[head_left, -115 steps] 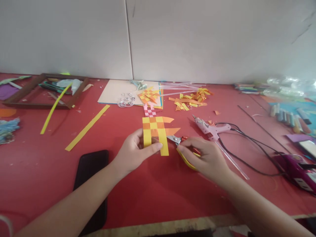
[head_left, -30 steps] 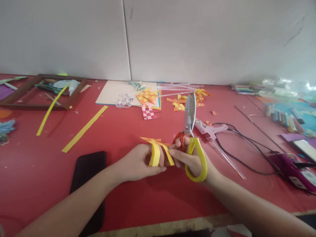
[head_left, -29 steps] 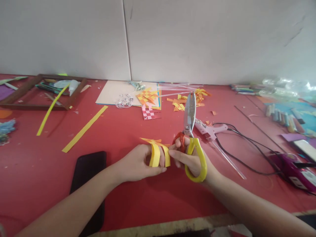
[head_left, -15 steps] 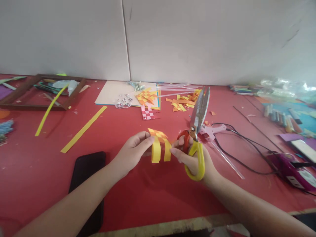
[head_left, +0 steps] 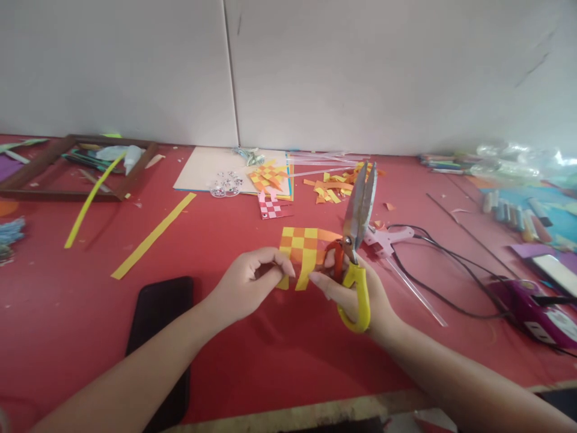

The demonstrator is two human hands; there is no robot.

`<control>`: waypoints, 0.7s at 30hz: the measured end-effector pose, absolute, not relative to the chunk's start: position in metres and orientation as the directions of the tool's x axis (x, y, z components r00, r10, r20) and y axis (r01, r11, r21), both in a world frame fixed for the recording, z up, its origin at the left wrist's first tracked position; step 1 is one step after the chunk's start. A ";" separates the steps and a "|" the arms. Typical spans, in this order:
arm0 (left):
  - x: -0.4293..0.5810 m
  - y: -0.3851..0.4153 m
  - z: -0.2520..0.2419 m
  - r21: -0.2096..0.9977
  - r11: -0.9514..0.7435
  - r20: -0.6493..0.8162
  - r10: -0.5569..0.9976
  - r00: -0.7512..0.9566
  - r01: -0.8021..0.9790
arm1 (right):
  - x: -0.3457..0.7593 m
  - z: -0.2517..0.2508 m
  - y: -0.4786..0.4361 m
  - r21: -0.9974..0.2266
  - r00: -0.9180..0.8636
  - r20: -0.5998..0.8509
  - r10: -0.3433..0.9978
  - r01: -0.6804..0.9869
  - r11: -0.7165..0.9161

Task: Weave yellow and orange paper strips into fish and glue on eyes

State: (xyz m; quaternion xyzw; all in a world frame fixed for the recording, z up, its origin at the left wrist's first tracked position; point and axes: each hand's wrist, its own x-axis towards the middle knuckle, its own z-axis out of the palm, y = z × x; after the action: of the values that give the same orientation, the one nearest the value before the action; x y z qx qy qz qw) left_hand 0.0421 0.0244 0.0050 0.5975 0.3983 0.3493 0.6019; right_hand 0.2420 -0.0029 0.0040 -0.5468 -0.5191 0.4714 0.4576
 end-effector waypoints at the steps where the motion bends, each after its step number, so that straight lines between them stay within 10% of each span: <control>1: 0.043 0.023 0.003 0.997 0.065 -0.079 0.890 0.449 0.046 | 0.242 0.004 -0.003 -0.990 0.010 -0.043 0.999 0.133 -0.043; 14: 0.042 0.050 0.018 0.993 0.023 -0.012 0.995 0.102 -0.116 | 0.259 0.000 -0.006 -0.986 -0.245 -0.128 0.961 0.136 -0.096; 21: 0.039 0.067 0.046 0.952 -0.223 0.224 0.974 -0.021 -0.212 | 0.284 0.023 -0.006 -0.863 -0.364 -0.049 0.930 0.485 0.144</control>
State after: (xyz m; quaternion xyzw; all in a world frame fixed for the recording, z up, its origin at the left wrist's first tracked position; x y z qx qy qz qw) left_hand 0.0386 0.0667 0.0460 0.4978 0.3830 0.6030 0.4918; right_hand 0.2837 -0.0064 0.0227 -0.4988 -0.7091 0.4233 0.2630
